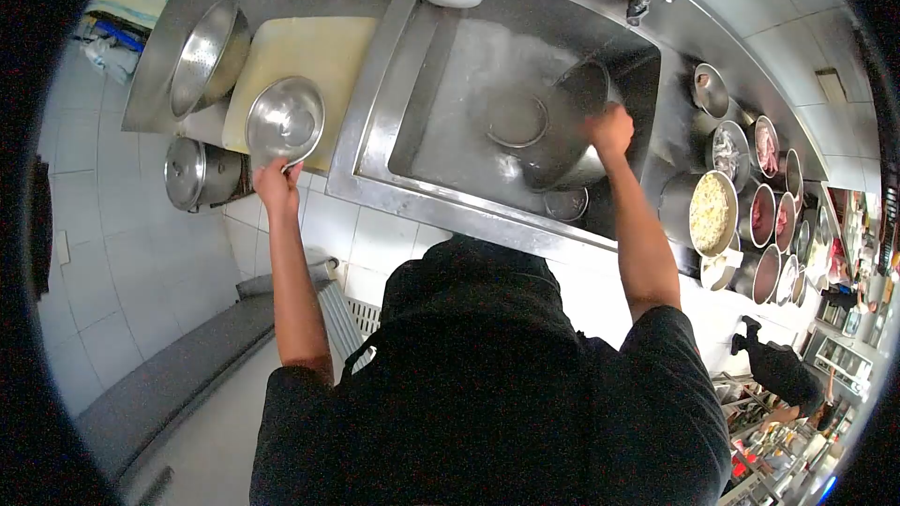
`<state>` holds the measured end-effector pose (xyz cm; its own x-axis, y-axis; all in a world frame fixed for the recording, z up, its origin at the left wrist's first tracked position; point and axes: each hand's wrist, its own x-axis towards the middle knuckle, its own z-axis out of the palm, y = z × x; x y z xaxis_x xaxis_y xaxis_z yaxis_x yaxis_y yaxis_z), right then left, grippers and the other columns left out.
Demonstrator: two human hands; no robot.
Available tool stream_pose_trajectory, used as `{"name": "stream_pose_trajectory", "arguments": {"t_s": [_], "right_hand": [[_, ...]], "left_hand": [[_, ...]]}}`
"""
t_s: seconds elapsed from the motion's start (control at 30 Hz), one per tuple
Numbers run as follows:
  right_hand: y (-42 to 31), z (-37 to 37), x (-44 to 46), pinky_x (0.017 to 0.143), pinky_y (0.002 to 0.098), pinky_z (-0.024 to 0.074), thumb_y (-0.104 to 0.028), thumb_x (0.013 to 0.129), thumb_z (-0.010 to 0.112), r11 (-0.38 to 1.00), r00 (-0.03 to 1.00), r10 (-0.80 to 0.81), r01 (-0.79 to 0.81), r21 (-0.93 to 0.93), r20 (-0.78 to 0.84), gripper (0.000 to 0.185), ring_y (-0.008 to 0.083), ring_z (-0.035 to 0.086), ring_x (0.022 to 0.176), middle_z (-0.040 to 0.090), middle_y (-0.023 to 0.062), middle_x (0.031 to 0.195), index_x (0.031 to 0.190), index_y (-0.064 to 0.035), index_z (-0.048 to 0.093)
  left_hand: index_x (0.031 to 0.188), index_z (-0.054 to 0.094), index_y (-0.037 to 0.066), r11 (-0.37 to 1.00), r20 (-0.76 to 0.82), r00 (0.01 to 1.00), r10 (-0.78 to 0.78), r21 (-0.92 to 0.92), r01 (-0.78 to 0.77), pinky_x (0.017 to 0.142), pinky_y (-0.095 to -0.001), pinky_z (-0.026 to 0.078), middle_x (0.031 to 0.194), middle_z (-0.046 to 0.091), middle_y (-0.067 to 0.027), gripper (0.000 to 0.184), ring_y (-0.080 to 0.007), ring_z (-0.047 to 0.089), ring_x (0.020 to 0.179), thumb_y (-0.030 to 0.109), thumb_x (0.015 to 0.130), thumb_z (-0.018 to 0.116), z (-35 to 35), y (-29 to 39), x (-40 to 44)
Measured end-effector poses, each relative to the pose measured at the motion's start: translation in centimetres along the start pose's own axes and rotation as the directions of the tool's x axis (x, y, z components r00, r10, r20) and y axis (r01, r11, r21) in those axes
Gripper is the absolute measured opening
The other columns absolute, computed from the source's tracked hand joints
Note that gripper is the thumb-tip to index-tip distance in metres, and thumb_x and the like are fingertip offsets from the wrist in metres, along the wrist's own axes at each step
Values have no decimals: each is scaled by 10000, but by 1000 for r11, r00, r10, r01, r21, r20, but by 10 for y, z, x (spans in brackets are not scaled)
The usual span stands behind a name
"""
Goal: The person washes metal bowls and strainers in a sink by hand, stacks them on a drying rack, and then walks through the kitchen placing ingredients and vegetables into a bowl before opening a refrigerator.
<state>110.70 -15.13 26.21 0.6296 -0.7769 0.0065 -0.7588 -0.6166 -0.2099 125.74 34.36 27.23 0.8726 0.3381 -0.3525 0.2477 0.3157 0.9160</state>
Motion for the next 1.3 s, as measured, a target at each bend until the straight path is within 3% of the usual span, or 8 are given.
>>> {"name": "stream_pose_trajectory", "arguments": {"t_s": [0.27, 0.37, 0.5, 0.67, 0.77, 0.97, 1.03, 1.3], "right_hand": [[-15, -94, 18, 709, 444, 472, -141, 609, 573, 958, 960, -264, 249, -145, -94, 213, 385, 577, 793, 598, 217, 779, 802, -53, 594], [-25, -132, 19, 704, 442, 462, -145, 622, 557, 956, 960, -280, 280, -84, 6, 228, 408, 557, 779, 594, 224, 793, 818, -38, 598], [-12, -153, 41, 661, 358, 446, -113, 618, 524, 938, 944, -282, 234, 254, 170, 256, 277, 605, 691, 595, 177, 719, 840, -6, 593], [21, -157, 69, 541, 267, 372, -86, 624, 542, 824, 871, -263, -20, 566, 414, 174, 140, 472, 585, 503, 27, 608, 755, 21, 581], [17, -165, 67, 554, 261, 379, -106, 636, 567, 770, 904, -224, -64, 634, 364, 205, 124, 480, 617, 502, 32, 639, 789, 30, 575], [6, -89, 147, 762, 424, 435, -259, 747, 566, 897, 894, -214, 339, 283, -394, 337, 359, 574, 872, 596, 221, 893, 955, 5, 571], [-33, -63, 154, 782, 423, 437, -221, 764, 527, 953, 993, -82, 102, 286, -82, 308, 348, 565, 904, 588, 214, 939, 974, -1, 570], [-55, 21, 112, 699, 388, 447, -160, 789, 458, 667, 656, -744, 721, 187, 124, 194, 314, 565, 775, 582, 158, 747, 791, -22, 595]], "left_hand": [[937, 419, -59, 999, -25, 1000, 2, 47, -1, 653, -359, 538, 874, 508, -138, 290, -214, 545, 743, 62, 760, 613, 4, -26, 22], [1090, 413, -67, 393, -38, 704, 709, 850, -350, 765, -336, 460, 890, 509, -134, 454, -223, 520, 828, 170, 777, 641, 21, -8, 2], [1151, 443, -17, 668, 415, 820, 395, 483, -566, 784, -313, 406, 921, 526, -126, 520, -198, 497, 861, 244, 757, 661, 101, 10, -94], [1189, 399, -91, 680, 433, 684, -587, 723, 125, 832, -375, 421, 1125, 499, -219, 741, -292, 494, 1034, 400, 702, 667, 181, -90, -132], [1138, 462, -47, 783, 684, 390, -616, 483, 392, 708, -352, 473, 987, 564, -170, 549, -247, 569, 855, 237, 708, 650, 187, -132, -116], [928, 540, -40, 773, 532, 649, -544, 618, 141, 563, -349, 483, 823, 580, -121, 309, -224, 586, 721, 45, 631, 548, 193, -108, -127], [916, 529, -48, 808, 532, 708, -465, 581, 94, 531, -351, 478, 823, 576, -126, 310, -237, 587, 704, 44, 620, 539, 193, -112, -133], [921, 519, -68, 807, 469, 770, -434, 582, 100, 521, -375, 519, 850, 571, -166, 337, -277, 594, 708, 49, 604, 520, 196, -119, -139]]}}
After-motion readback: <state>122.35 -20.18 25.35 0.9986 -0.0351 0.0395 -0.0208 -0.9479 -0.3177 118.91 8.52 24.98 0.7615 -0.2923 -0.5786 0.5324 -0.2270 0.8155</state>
